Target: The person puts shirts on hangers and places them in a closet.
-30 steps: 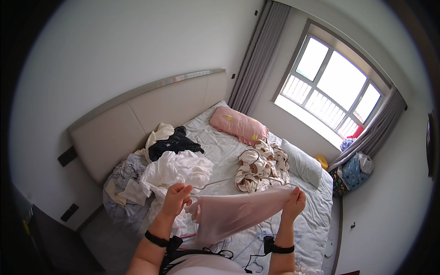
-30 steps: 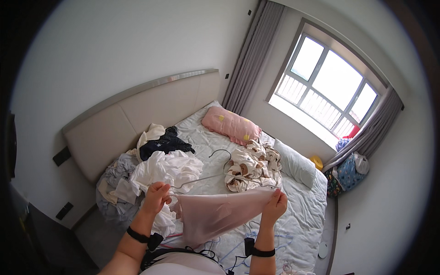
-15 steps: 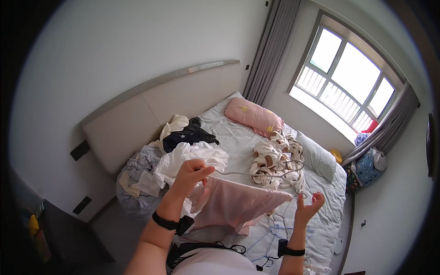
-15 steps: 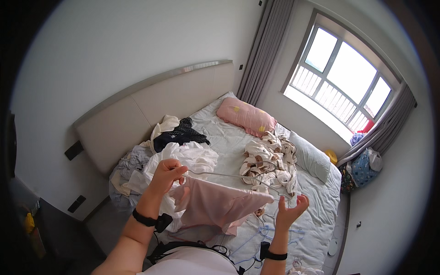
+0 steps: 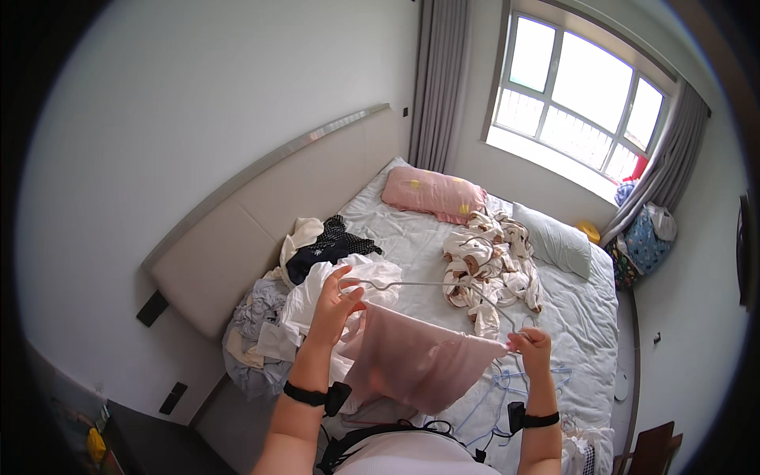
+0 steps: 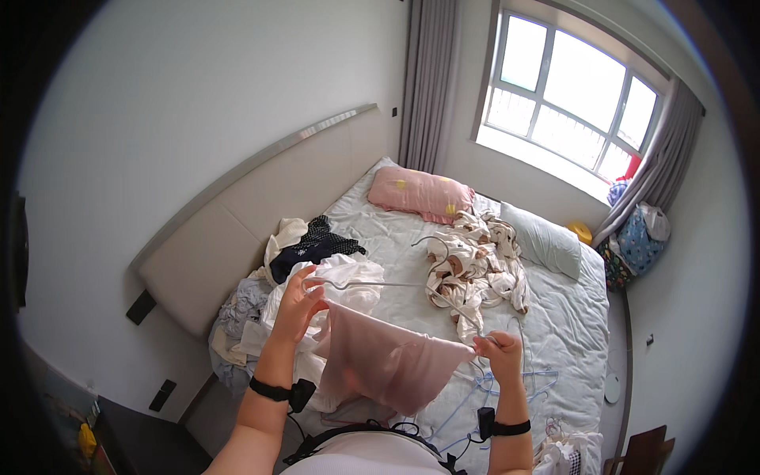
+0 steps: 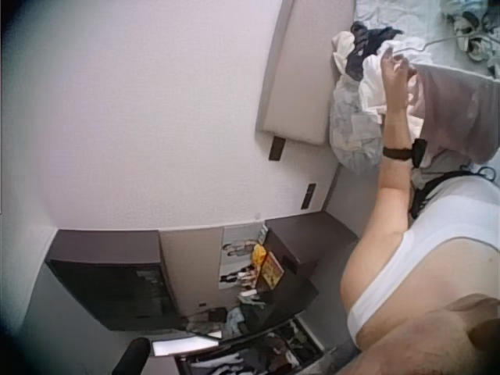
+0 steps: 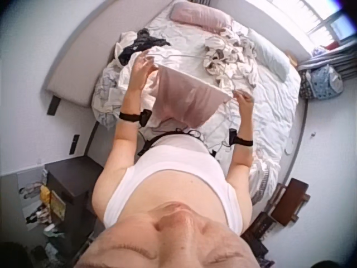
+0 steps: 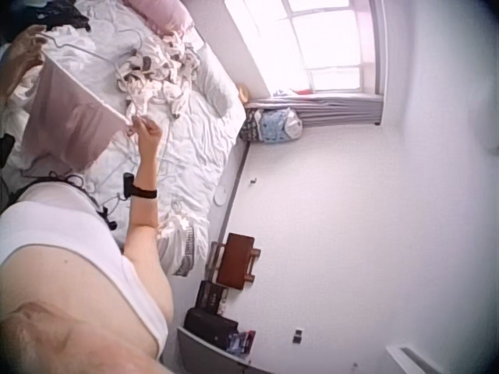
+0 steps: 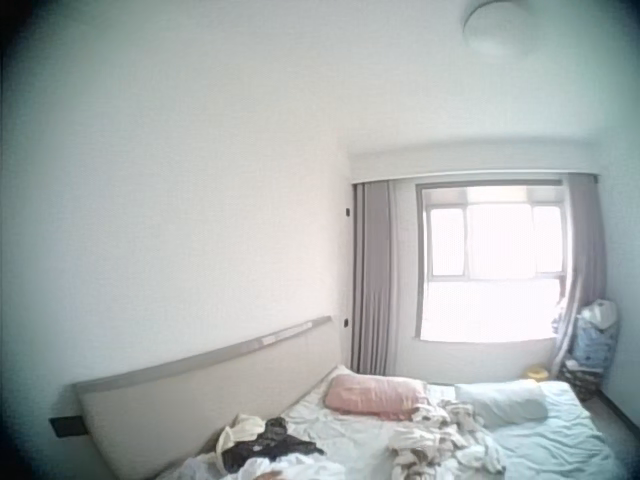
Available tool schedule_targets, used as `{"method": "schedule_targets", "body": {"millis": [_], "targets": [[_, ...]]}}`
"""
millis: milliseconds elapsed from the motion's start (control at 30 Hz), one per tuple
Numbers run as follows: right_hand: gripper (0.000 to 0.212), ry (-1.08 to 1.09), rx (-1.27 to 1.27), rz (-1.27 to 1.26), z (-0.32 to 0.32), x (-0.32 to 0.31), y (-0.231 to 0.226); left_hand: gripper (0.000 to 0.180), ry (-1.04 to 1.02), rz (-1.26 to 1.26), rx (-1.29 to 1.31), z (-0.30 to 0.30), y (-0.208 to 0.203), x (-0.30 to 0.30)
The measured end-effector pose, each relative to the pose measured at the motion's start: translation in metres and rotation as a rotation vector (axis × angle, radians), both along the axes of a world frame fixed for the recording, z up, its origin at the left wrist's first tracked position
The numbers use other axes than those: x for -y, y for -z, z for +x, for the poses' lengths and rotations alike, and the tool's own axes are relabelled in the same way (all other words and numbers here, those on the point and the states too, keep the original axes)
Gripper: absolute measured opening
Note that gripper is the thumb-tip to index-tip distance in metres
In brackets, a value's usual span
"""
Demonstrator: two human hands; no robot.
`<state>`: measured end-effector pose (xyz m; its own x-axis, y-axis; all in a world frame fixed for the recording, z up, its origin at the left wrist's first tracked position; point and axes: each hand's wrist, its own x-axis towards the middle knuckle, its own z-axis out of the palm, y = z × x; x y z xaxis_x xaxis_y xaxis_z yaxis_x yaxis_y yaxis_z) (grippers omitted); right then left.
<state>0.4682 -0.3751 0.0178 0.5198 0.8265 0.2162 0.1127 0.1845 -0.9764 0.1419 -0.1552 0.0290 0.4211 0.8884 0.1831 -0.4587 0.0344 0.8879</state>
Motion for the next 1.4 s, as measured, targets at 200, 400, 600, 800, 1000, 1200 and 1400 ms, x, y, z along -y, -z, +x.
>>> {"method": "schedule_targets", "body": {"millis": [200,400,600,800,1000,1200,1400], "targets": [[0.012,0.067,-0.180,-0.004,0.011,0.053,0.008,0.049,0.108,-0.011,-0.094,0.043,-0.006,0.008],[0.025,0.249,-0.286,0.131,0.007,0.111,0.003,0.044,0.495,0.029,-0.408,0.106,0.030,0.017],[0.027,0.284,-0.328,0.216,-0.015,0.124,0.015,0.035,0.693,0.075,-0.543,0.138,0.079,0.052],[0.025,0.232,-0.372,0.086,-0.033,0.083,0.043,0.042,0.402,-0.184,-0.676,0.062,0.131,0.011],[0.024,0.218,-0.435,-0.056,-0.061,0.023,0.068,0.045,-0.161,-0.374,-0.882,-0.067,0.247,-0.059],[0.022,0.218,-0.411,-0.182,-0.085,-0.023,0.073,0.057,-0.750,-0.082,-1.272,-0.135,0.273,-0.143],[0.019,0.380,-0.434,-0.122,-0.075,-0.002,0.098,0.078,-0.698,-0.502,-1.308,-0.120,0.287,-0.193]]}}
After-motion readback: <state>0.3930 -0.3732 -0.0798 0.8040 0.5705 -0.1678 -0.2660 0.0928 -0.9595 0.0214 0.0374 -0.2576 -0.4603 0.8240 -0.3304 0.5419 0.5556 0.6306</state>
